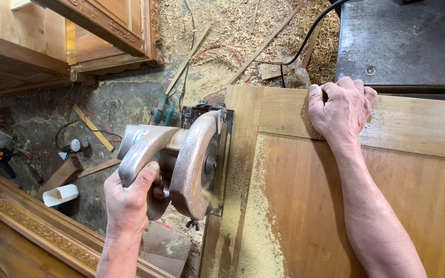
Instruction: Cutting a wooden panel with a circular saw and then sanding it with an angle grinder.
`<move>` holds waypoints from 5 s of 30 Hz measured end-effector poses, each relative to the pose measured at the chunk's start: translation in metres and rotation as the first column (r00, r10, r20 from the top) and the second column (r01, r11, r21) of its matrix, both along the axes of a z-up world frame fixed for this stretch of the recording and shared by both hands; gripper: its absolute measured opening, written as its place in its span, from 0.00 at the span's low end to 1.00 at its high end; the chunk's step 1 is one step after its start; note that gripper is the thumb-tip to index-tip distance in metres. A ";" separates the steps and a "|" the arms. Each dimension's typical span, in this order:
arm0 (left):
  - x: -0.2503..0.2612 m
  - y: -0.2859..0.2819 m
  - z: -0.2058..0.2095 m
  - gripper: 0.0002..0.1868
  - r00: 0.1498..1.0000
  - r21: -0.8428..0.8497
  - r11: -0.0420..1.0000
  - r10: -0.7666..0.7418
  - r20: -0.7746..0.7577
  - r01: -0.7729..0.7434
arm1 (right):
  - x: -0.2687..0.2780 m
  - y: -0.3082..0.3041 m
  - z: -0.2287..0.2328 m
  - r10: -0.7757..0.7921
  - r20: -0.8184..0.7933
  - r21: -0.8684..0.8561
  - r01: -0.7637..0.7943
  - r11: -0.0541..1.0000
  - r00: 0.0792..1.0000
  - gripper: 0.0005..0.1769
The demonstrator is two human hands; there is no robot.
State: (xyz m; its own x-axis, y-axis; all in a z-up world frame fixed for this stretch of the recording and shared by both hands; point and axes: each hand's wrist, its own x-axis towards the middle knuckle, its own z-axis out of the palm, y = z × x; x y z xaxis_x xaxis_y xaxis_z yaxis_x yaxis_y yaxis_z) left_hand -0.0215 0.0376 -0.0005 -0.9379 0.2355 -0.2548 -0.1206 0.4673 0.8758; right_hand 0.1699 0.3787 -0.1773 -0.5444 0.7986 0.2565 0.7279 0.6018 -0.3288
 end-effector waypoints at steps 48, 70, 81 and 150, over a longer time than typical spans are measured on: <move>-0.003 0.054 0.012 0.17 0.991 0.149 0.987 -0.043 -0.129 0.062 | 0.000 -0.002 0.005 0.023 -0.150 0.037 -0.018 0.999 0.988 0.15; -0.022 0.057 -0.006 0.16 0.992 0.236 0.965 -0.094 -0.089 0.113 | -0.003 -0.003 0.003 -0.006 -0.147 0.008 0.007 1.000 0.989 0.16; -0.027 0.058 -0.009 0.15 0.992 0.239 0.965 -0.086 -0.097 0.107 | -0.004 -0.002 0.001 -0.002 -0.148 0.025 0.005 1.000 0.989 0.16; -0.022 -0.043 0.042 0.12 0.997 -0.056 0.997 0.058 0.045 -0.056 | 0.001 -0.003 0.014 0.093 -0.189 0.100 -0.075 0.992 0.978 0.13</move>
State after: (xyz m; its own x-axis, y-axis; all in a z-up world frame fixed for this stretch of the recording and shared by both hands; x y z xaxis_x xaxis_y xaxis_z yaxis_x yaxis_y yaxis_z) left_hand -0.0439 -0.0052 0.0416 -0.9361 0.1665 -0.3099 -0.1889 0.5053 0.8420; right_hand 0.1712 0.3757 -0.1632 -0.5419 0.7201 0.4334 0.6014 0.6924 -0.3985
